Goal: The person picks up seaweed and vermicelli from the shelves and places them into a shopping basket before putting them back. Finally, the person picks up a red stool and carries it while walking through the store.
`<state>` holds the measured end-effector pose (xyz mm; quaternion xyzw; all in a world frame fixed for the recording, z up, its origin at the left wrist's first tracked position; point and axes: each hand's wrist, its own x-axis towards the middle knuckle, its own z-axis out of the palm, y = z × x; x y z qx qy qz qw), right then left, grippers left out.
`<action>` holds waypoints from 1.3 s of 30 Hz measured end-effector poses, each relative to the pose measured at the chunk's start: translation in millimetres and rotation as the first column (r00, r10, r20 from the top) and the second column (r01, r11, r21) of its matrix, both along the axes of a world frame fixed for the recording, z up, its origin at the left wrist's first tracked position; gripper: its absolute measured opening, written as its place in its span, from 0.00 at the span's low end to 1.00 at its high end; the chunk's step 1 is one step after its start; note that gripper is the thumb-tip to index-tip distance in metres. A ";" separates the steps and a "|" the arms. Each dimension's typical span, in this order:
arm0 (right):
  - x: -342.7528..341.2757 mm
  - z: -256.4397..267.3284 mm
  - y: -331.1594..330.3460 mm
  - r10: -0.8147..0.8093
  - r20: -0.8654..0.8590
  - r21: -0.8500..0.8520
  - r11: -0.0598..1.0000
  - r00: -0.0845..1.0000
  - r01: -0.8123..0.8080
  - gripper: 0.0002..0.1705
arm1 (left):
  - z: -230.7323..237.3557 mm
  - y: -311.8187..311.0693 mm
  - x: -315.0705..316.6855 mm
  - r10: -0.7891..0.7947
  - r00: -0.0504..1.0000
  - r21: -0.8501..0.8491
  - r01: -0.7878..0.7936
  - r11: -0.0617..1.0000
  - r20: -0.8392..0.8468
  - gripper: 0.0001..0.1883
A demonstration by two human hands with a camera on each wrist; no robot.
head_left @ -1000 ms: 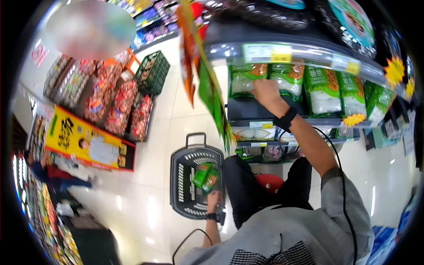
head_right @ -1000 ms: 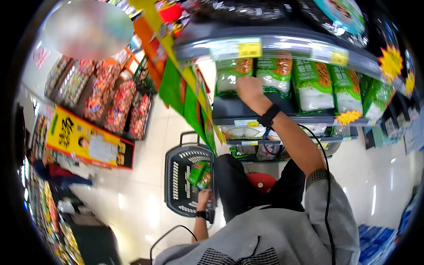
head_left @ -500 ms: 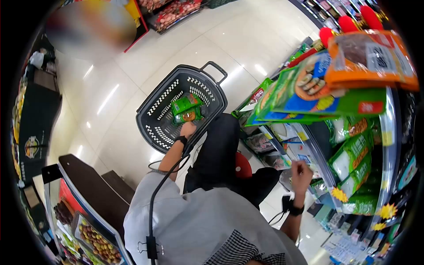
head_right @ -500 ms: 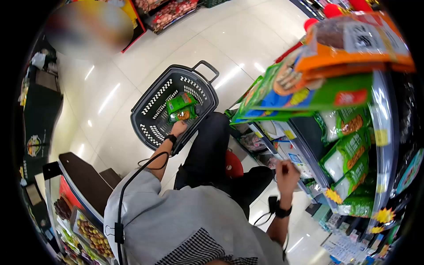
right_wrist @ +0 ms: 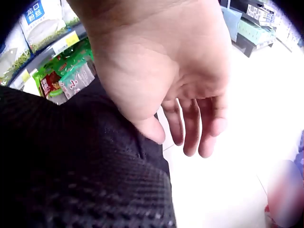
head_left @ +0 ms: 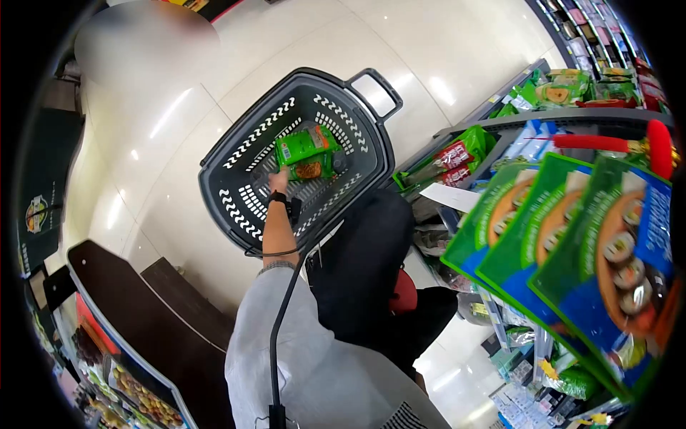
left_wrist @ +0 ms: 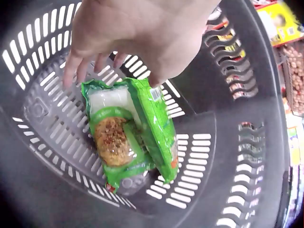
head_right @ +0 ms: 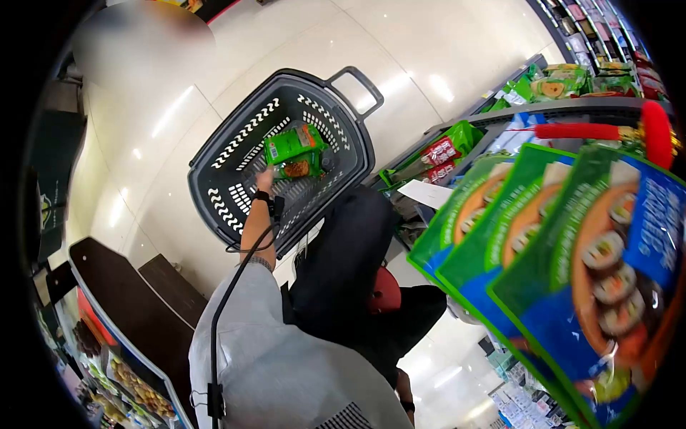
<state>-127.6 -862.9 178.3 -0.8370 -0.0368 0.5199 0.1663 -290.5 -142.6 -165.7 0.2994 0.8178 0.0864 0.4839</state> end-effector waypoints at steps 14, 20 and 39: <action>-20.7 19.3 15.7 -0.354 0.019 -0.037 0.934 0.935 0.355 0.21 | -20.7 2.9 -24.3 -0.270 0.907 0.042 0.271 0.962 0.323 0.52; -18.2 31.6 23.1 -0.478 -0.056 -0.069 0.878 0.876 0.474 0.20 | -40.5 14.7 -34.3 0.373 0.604 -0.450 -0.026 0.893 0.704 0.44; 2.0 26.8 63.9 0.010 0.182 -0.051 0.999 0.983 -0.001 0.13 | 2.2 54.3 24.6 0.196 0.932 -0.049 -0.190 0.981 0.306 0.35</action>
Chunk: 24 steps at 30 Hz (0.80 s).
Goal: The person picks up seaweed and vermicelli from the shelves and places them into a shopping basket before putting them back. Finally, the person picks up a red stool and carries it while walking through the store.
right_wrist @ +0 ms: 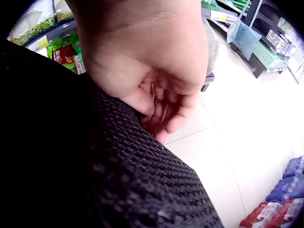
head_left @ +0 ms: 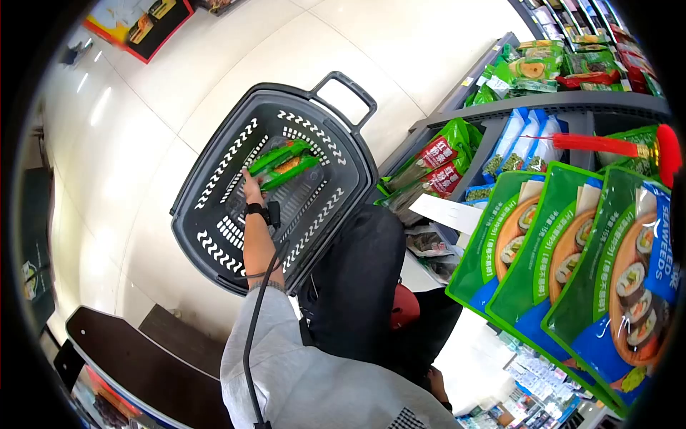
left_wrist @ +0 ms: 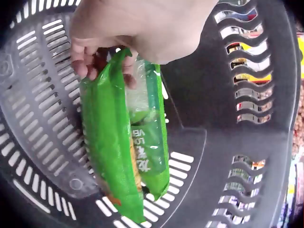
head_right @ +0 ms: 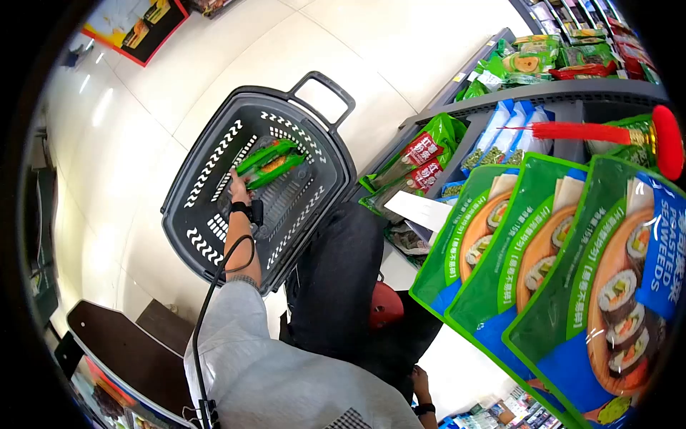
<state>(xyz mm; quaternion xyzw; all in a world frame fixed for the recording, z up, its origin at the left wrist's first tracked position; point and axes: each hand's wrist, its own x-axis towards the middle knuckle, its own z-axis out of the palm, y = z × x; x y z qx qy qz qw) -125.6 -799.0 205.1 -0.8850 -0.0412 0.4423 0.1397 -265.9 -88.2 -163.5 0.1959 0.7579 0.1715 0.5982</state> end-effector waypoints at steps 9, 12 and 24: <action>-13.0 -16.7 -16.9 -0.041 0.106 -0.053 0.997 0.994 0.047 0.13 | -59.5 -24.9 -20.0 0.194 0.952 0.103 -0.224 0.969 0.236 0.16; -12.2 -28.3 -28.5 -0.006 0.129 -0.027 1.000 0.992 0.010 0.13 | 0.4 -49.5 -6.6 -0.031 0.992 0.347 -0.014 0.938 0.124 0.17; 54.6 -12.4 52.5 0.548 0.204 -0.175 0.836 0.811 -0.521 0.16 | 291.3 -128.9 -71.3 -0.268 0.913 0.619 0.406 0.672 -0.309 0.19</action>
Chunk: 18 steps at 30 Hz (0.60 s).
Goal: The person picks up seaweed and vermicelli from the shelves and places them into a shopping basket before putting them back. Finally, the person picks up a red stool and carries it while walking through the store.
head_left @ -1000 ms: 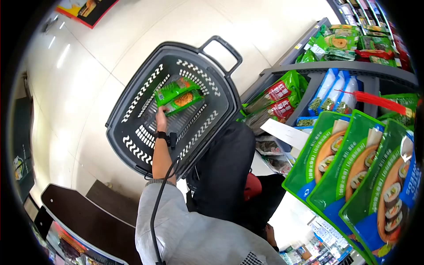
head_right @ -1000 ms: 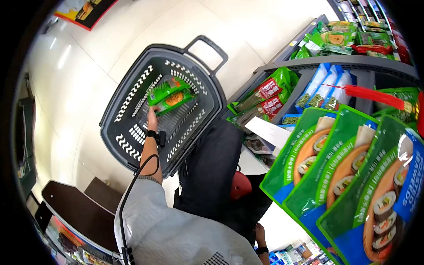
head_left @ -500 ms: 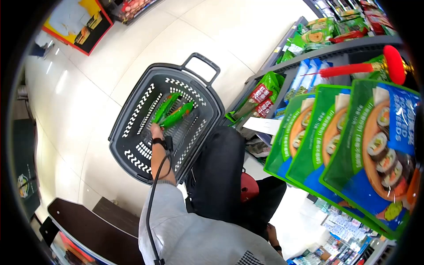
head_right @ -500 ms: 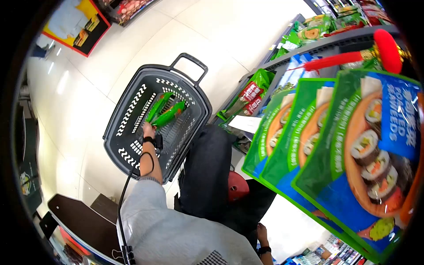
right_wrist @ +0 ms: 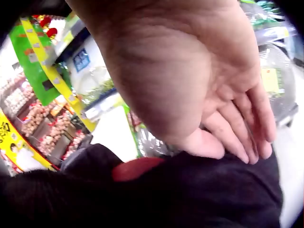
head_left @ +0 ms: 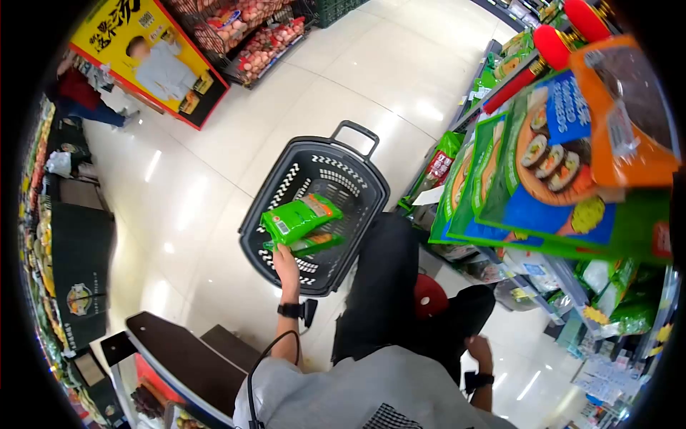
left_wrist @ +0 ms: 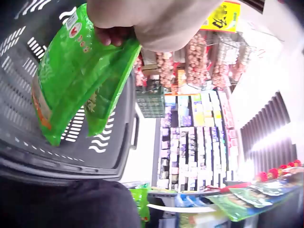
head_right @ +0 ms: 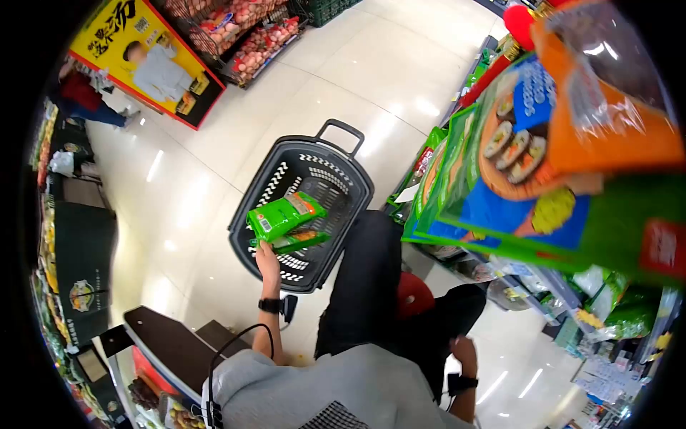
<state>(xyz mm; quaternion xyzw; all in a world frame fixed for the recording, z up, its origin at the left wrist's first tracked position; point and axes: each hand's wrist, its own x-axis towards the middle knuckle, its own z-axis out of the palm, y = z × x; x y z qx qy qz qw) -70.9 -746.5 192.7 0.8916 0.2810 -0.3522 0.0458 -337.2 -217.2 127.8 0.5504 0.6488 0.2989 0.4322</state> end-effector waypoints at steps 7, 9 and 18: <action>-16.6 90.5 226.1 -0.036 -0.871 0.377 0.591 0.490 0.714 0.14 | 181.1 -65.3 -18.4 0.144 0.817 -0.124 -0.089 0.988 0.559 0.15; -42.6 92.6 258.6 0.097 -0.980 0.195 0.630 0.172 0.752 0.18 | 203.8 -88.1 -15.5 0.131 0.766 -0.079 -0.105 0.991 0.630 0.17; -97.3 92.7 282.5 0.111 -0.957 -0.216 0.337 -0.267 0.916 0.26 | 223.9 -193.4 -13.0 -0.100 0.914 -0.077 0.142 0.987 0.394 0.16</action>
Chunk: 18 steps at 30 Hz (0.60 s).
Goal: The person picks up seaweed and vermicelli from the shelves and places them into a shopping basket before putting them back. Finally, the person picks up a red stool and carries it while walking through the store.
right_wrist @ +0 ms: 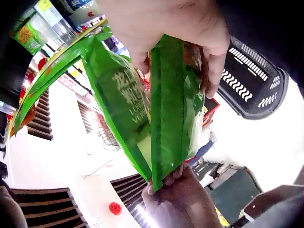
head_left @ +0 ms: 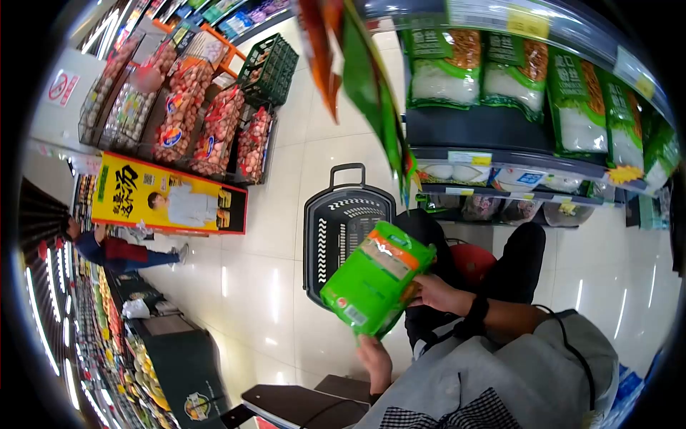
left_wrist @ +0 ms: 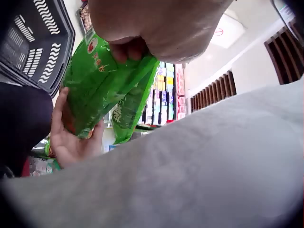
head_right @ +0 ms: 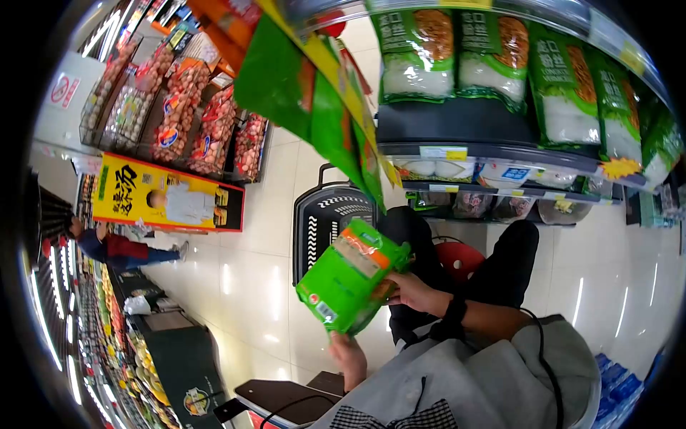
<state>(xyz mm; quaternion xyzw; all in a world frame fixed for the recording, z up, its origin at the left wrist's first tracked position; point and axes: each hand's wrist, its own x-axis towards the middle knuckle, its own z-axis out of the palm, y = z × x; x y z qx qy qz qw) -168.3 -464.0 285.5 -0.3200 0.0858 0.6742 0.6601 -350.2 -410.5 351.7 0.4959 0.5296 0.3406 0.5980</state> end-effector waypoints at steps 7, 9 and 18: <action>31.1 -62.6 -38.8 -0.277 -0.454 0.204 0.893 0.847 0.402 0.28 | -0.9 -6.1 4.3 -0.418 0.892 -0.039 0.430 0.902 0.170 0.17; 48.5 -70.9 -63.8 -0.346 -0.471 0.232 0.839 0.812 0.492 0.29 | 0.9 6.3 3.0 -0.353 0.877 -0.163 0.420 0.893 0.327 0.17; 150.5 113.0 -181.8 -0.455 0.860 0.215 0.734 0.232 0.644 0.36 | 6.3 61.8 37.9 -0.030 0.793 -0.350 0.303 0.887 0.609 0.16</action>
